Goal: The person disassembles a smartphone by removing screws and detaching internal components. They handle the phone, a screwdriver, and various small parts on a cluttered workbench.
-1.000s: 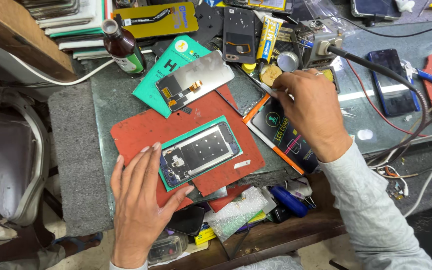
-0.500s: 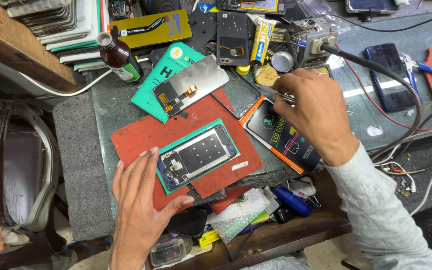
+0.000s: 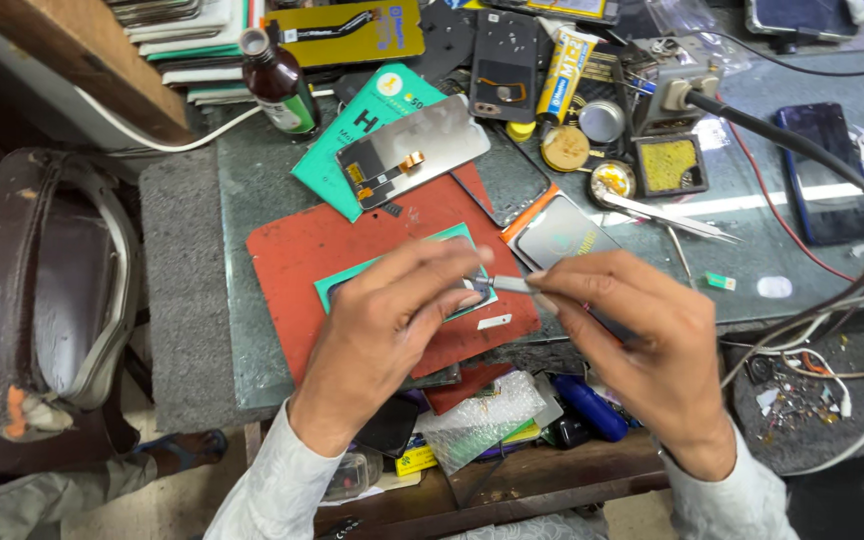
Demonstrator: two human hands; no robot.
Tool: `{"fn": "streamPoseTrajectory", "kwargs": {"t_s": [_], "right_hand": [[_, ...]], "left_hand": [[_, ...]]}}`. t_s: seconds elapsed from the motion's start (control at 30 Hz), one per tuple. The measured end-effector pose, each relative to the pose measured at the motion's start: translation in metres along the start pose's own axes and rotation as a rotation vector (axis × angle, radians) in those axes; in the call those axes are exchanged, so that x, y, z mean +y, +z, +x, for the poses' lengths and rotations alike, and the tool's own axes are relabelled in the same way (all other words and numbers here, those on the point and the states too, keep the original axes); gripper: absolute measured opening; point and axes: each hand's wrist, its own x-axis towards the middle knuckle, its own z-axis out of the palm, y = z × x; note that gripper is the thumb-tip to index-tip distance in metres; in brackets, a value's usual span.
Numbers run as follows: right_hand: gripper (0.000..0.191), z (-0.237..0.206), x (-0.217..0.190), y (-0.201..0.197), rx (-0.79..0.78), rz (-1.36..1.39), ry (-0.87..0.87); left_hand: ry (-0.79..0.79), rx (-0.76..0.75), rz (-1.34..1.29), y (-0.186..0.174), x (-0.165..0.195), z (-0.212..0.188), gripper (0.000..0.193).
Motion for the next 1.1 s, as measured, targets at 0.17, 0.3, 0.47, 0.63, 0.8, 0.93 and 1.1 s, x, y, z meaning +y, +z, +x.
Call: {"fn": "streamPoseTrajectory", "kwargs": {"t_s": [0.17, 0.3, 0.47, 0.63, 0.8, 0.93, 1.1], "right_hand": [[0.021, -0.008, 0.013, 0.012, 0.019, 0.213, 0.084], [0.018, -0.016, 0.026, 0.031, 0.08, 0.478, 0.186], [0.023, -0.018, 0.031, 0.062, 0.147, 0.772, 0.274], [0.02, -0.005, 0.033, 0.056, 0.273, 0.661, 0.207], [0.034, 0.018, 0.041, 0.026, 0.435, 0.549, 0.185], [0.037, 0.039, 0.062, 0.017, 0.39, 0.493, 0.15], [0.044, 0.087, 0.124, 0.002, 0.359, 0.387, -0.084]], "left_hand": [[-0.111, -0.018, -0.097, 0.003, -0.005, -0.003, 0.02], [-0.175, 0.006, -0.155, -0.001, -0.013, -0.006, 0.019], [-0.247, 0.022, -0.212, 0.002, -0.023, -0.001, 0.018], [-0.276, 0.081, -0.222, -0.012, -0.03, 0.009, 0.012], [-0.142, 0.11, 0.139, -0.027, -0.051, 0.029, 0.01], [0.024, -0.018, 0.2, -0.012, -0.067, 0.047, 0.012], [0.063, -0.005, 0.289, -0.001, -0.071, 0.056, 0.012]]}}
